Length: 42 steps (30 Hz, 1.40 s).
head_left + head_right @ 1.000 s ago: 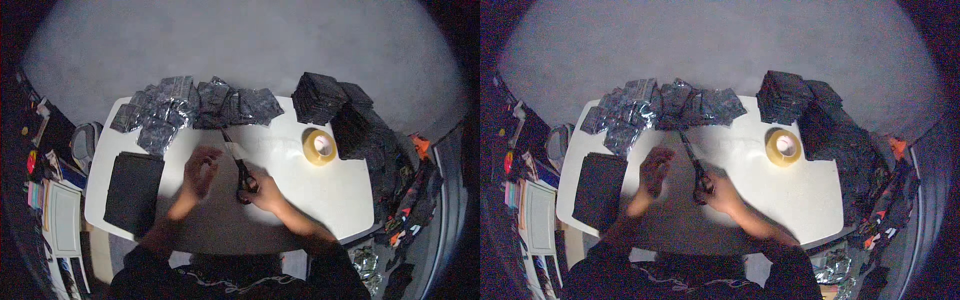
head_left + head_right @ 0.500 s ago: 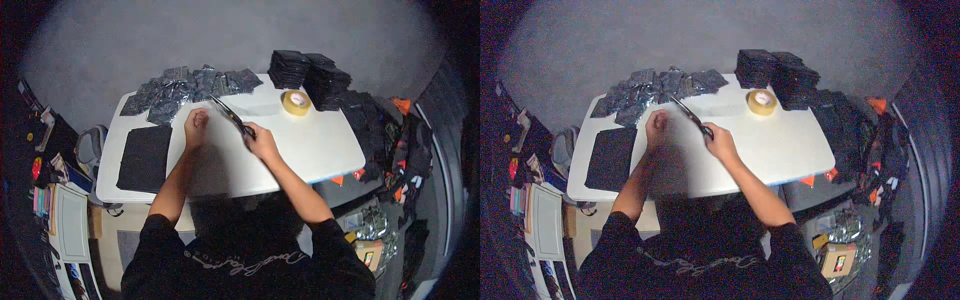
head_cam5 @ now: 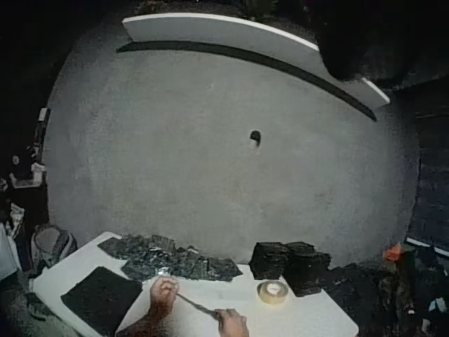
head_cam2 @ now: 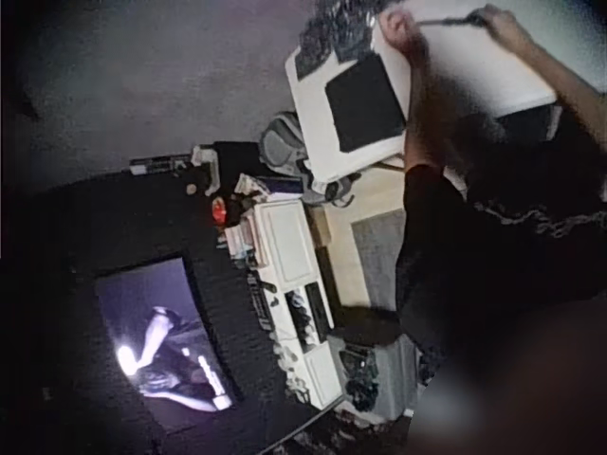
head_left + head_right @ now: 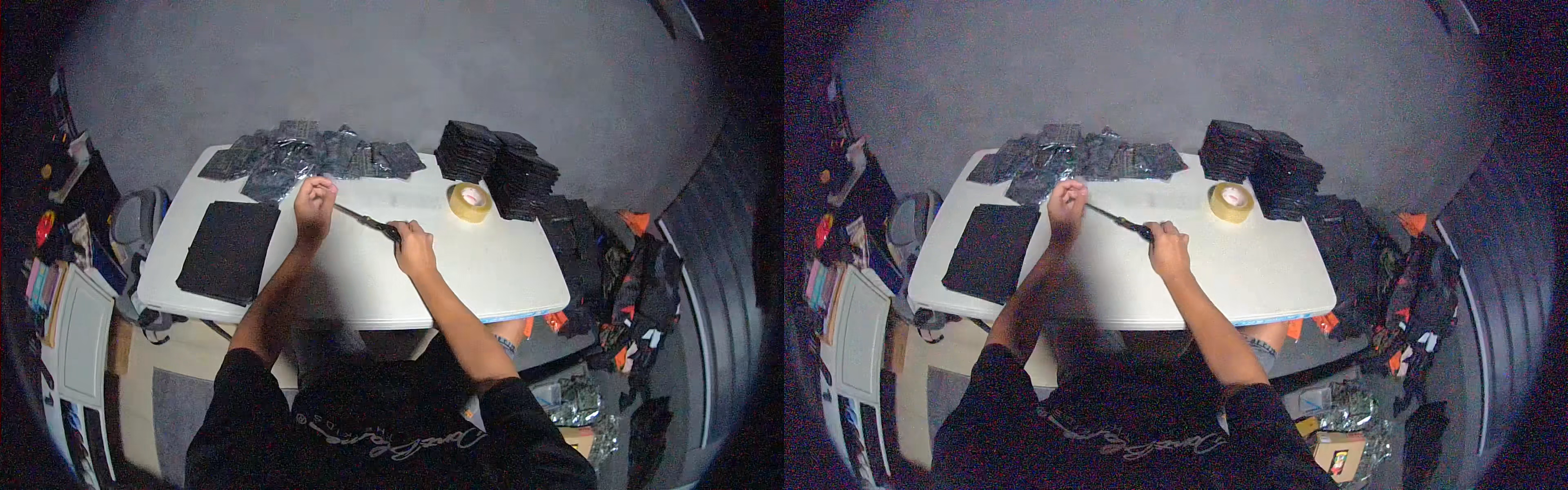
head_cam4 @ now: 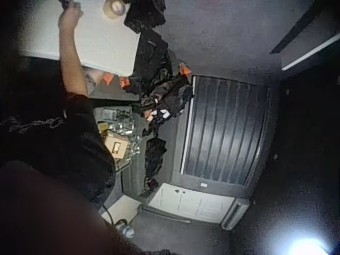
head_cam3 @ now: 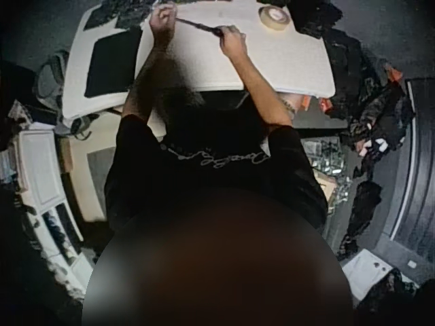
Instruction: The recorder is shown packing several black and grey packages, possibly clothing or accessories, into smaller plastic bags and then sealing them with tape and scissors at a table in a workspace.
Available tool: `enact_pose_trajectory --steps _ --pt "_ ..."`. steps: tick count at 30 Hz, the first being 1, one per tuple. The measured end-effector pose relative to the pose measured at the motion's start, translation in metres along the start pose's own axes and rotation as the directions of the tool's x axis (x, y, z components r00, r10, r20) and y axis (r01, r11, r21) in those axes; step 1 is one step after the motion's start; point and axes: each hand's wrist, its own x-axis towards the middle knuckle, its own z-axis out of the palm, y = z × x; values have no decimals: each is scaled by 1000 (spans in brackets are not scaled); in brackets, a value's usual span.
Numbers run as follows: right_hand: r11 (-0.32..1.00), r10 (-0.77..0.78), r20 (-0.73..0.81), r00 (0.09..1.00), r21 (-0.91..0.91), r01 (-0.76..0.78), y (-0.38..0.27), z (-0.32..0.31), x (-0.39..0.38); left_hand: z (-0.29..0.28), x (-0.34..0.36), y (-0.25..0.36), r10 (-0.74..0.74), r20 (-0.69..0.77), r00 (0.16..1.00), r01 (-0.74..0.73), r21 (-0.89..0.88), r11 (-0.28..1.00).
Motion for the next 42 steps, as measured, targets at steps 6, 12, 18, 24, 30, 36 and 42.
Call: enact_pose_trajectory --steps 6,12,18,24,30,36,42 --pt "998 49 -31 998 -34 -50 -1 1 6 -10 6 -19 64 10 998 -65 81 995" --pt "996 93 -58 994 -5 -94 1 3 3 -3 -3 -15 28 24 999 -31 134 991" --pt "997 82 22 996 -18 -82 3 4 5 -5 -4 -12 0 40 999 -10 228 974" --pt "997 79 -14 997 -11 -79 7 9 8 -7 -2 -18 -6 40 999 -1 168 986" --pt "997 79 5 997 14 -79 4 7 7 -12 -3 -25 -36 32 999 30 182 983" --pt "994 106 -16 994 -19 -107 11 6 4 3 -10 -10 -57 56 997 41 255 966" --pt "995 102 -18 995 -14 -103 3 3 4 -6 -6 -11 -51 43 998 43 176 983"
